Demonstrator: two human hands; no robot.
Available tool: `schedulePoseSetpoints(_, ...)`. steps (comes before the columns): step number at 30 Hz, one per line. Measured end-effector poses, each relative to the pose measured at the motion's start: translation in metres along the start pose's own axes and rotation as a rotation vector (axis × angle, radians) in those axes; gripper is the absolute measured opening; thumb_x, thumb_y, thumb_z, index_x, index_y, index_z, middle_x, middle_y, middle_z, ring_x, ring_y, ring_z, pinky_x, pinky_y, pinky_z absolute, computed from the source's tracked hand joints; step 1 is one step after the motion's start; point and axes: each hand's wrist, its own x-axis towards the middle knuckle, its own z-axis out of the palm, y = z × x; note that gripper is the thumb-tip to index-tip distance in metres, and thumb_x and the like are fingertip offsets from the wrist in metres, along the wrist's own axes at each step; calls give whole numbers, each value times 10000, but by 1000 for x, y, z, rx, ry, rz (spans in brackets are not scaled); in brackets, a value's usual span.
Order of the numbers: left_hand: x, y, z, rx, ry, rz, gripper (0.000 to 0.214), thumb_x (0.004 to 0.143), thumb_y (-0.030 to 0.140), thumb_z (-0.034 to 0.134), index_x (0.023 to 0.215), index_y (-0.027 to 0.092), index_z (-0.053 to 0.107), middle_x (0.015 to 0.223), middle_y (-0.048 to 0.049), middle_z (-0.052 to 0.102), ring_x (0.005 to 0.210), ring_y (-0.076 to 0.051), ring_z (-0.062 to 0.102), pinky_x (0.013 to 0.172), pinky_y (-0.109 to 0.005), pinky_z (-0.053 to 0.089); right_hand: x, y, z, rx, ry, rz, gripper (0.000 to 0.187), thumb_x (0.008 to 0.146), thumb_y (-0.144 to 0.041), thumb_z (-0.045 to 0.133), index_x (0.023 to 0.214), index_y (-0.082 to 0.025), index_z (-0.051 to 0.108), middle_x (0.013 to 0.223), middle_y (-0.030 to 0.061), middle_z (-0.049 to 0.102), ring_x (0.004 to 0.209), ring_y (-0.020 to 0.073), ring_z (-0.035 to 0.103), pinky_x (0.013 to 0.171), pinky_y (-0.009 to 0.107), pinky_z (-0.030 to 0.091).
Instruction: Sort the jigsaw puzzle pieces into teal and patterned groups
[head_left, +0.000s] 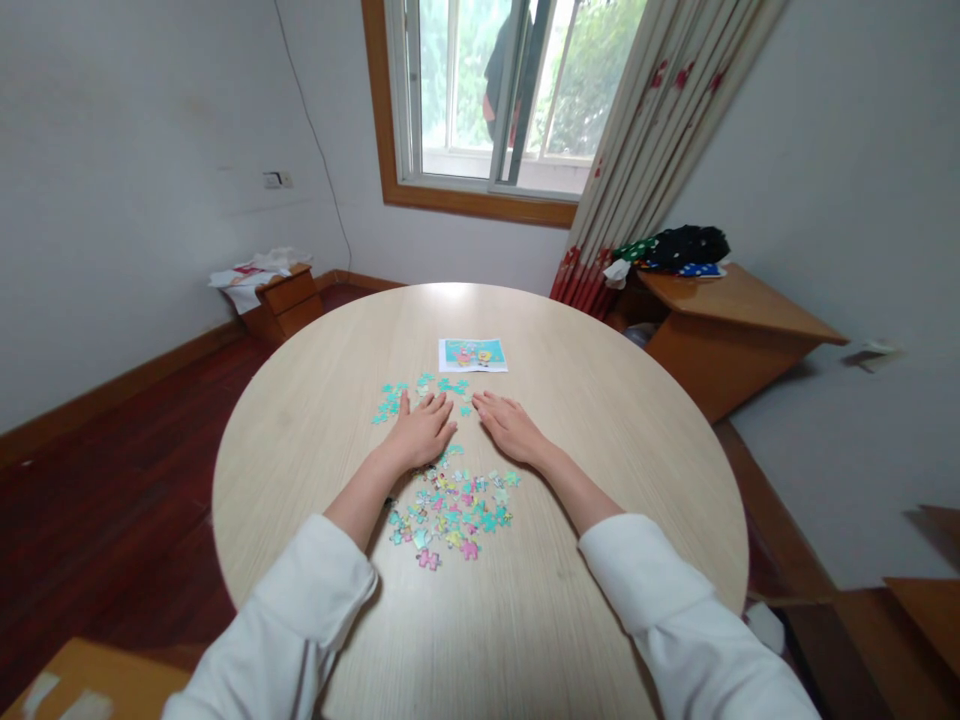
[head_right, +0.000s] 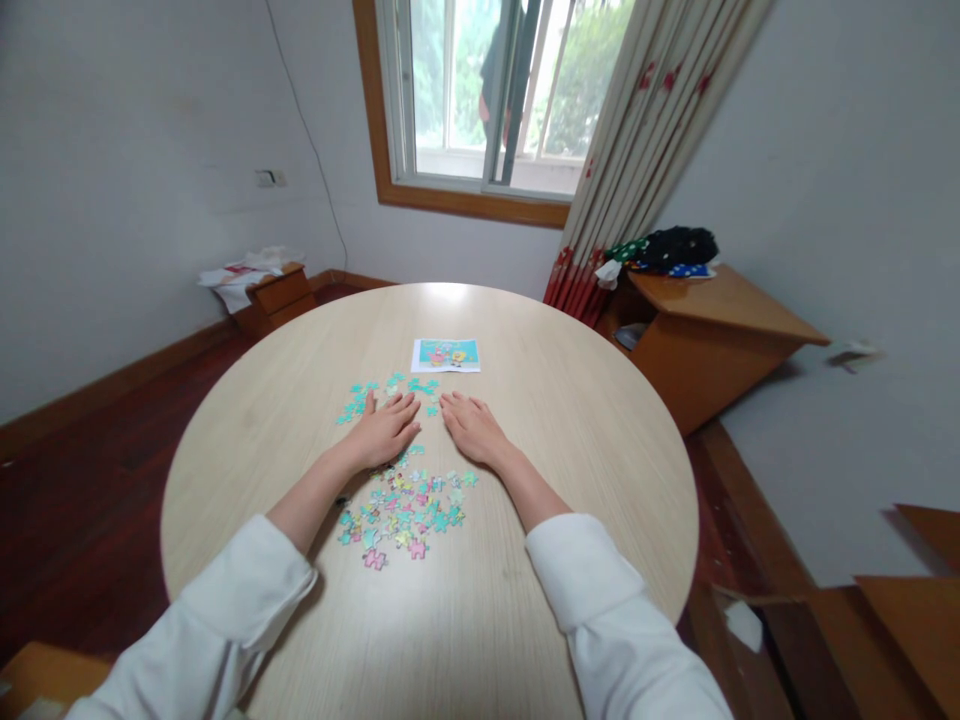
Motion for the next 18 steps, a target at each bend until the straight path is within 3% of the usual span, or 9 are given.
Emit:
schedulePoseSetpoints(3,0,0,-1,-2,44,-2,428,912,312,390,1306,190,506,1464,-154,402,1390,-313,300,1102,-638,-48,2,-8,-2,-83,-58,-20,500,969,-376,236,1401,-225,436,1486,36,377,1402,198,286,1144,474,196)
schedulePoseSetpoints(6,-2,3,-3,-9,3,69,470,920,346,372,1358,197,456,1489,-134,367,1417,-296,235,1109,-622,-52,7,-11,-3,-78,-81,-54,503,959,-387,272,1405,-214,428,1495,36,358,1410,208,264,1150,487,170)
schedulePoseSetpoints(10,-4,5,-3,-12,-79,126,515,912,419,378,1386,223,430,1507,-119,336,1424,-312,208,1092,-639,-76,17,-7,0,6,5,-20,526,961,-349,214,1405,-170,431,1483,63,381,1405,187,277,1145,432,223)
schedulePoseSetpoints(13,-4,4,-3,18,-71,82,506,912,427,381,1376,235,441,1508,-116,337,1417,-325,224,1079,-652,-92,24,-3,3,-25,37,24,539,962,-333,196,1423,-142,400,1500,82,349,1414,194,254,1145,423,223)
schedulePoseSetpoints(18,-2,0,-4,79,11,-60,463,918,358,381,1344,197,468,1473,-147,394,1396,-339,274,1090,-649,-80,28,-9,3,-151,-51,13,524,970,-333,217,1434,-148,375,1512,83,323,1419,215,240,1150,477,170)
